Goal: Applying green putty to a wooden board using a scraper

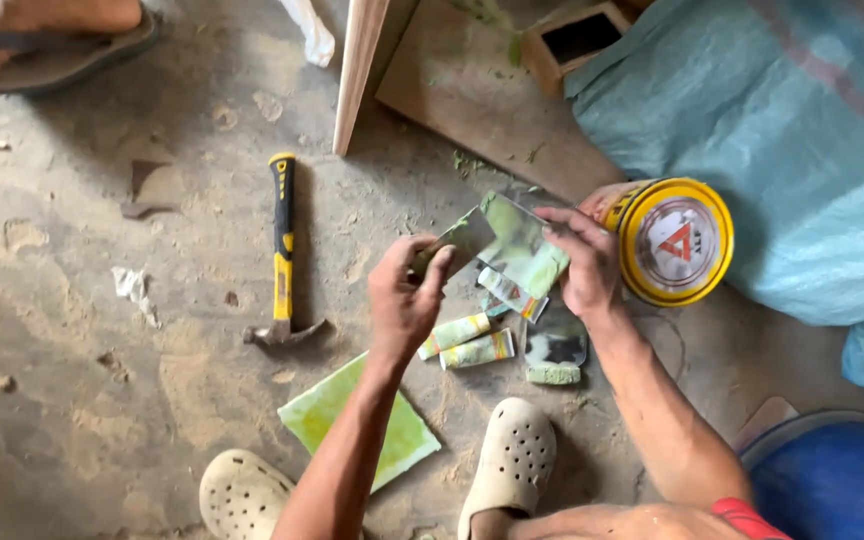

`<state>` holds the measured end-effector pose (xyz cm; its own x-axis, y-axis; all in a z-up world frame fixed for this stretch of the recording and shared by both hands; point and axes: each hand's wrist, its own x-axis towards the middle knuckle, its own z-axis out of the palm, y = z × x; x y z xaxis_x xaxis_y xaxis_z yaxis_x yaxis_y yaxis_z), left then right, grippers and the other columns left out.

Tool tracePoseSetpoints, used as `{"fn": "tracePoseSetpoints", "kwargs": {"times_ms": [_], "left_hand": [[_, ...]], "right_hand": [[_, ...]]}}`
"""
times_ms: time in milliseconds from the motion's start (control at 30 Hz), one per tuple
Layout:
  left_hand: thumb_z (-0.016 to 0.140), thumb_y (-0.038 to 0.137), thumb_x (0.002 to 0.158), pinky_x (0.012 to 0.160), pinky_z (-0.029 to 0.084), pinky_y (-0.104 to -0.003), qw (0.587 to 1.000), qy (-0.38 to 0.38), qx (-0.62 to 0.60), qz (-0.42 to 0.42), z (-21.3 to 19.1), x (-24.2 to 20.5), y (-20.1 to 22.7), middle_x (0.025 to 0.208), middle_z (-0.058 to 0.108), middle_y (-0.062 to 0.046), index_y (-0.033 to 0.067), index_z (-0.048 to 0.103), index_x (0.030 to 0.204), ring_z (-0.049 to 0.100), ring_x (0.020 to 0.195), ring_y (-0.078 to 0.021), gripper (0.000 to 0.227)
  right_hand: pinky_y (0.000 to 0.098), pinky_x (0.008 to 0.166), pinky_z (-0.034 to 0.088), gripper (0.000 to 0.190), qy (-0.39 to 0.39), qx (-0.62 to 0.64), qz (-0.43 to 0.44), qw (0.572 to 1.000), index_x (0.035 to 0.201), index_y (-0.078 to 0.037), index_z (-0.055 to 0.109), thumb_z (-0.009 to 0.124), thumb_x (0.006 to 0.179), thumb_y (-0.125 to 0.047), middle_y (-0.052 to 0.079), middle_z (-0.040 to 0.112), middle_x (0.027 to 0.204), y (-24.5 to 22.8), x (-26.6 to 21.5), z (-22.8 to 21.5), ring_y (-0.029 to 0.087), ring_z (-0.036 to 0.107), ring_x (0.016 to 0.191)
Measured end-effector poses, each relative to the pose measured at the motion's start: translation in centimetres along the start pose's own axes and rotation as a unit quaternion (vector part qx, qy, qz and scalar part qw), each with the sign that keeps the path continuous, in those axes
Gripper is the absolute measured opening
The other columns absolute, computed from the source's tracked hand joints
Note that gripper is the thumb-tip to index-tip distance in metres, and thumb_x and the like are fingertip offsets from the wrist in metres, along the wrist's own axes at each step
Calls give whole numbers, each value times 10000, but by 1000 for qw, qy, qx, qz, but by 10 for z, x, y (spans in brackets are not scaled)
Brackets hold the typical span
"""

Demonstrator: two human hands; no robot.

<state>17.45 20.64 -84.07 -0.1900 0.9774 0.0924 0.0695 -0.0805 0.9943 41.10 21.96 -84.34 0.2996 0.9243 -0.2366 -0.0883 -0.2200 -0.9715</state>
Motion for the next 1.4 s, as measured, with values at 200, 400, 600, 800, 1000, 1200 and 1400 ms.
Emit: {"fn": "tracePoseSetpoints", "kwargs": {"times_ms": [200,400,600,800,1000,1200,1400], "left_hand": [[780,164,886,475,544,-257,911,21,291,291,2,-24,13,760,585,11,165,705,984,597,565,-151,123],[662,167,911,427,520,-283,852,-7,319,414,25,-49,-16,779,559,-41,91,730,1033,573,515,-173,159],[600,68,900,416,485,-277,827,-12,335,452,22,-44,-22,755,564,-70,27,724,977,537,452,-187,152],[651,62,948,530,519,-256,844,104,380,364,-28,9,-12,738,480,-27,71,658,928,558,525,-235,23],[599,157,941,456,508,-278,852,-25,286,438,5,-50,11,749,538,-38,100,710,970,542,456,-187,129],[563,172,963,436,504,-347,845,-20,296,445,20,-40,-42,785,544,-104,28,677,1035,545,462,-251,198],[605,-10,938,471,481,-286,923,16,171,344,-18,-19,16,700,517,-64,59,700,927,535,506,-253,118]], "right_hand": [[321,801,600,373,-32,-276,-127,952,1232,-116,754,779,860,-103,95,778,1033,-39,-46,6,110,703,947],[443,792,609,310,-52,-335,-208,918,1193,-17,754,724,891,47,222,765,997,-71,-81,30,310,753,842],[427,799,596,289,-34,-363,-242,899,1107,-93,803,755,838,0,144,788,955,-59,-91,26,309,762,910],[437,669,576,290,-29,-396,-202,895,1066,-122,822,734,802,-39,158,759,789,-68,-109,17,324,753,750],[428,774,575,263,-15,-331,-120,936,1077,-110,801,760,824,-53,147,784,908,-56,-103,16,205,744,899],[468,839,595,253,-75,-320,-200,923,1068,-74,820,751,839,11,159,784,886,-58,-108,5,281,753,821],[446,811,589,236,-49,-318,-216,922,1056,-84,810,723,852,-2,133,770,810,-53,-93,-3,234,747,804]]}}
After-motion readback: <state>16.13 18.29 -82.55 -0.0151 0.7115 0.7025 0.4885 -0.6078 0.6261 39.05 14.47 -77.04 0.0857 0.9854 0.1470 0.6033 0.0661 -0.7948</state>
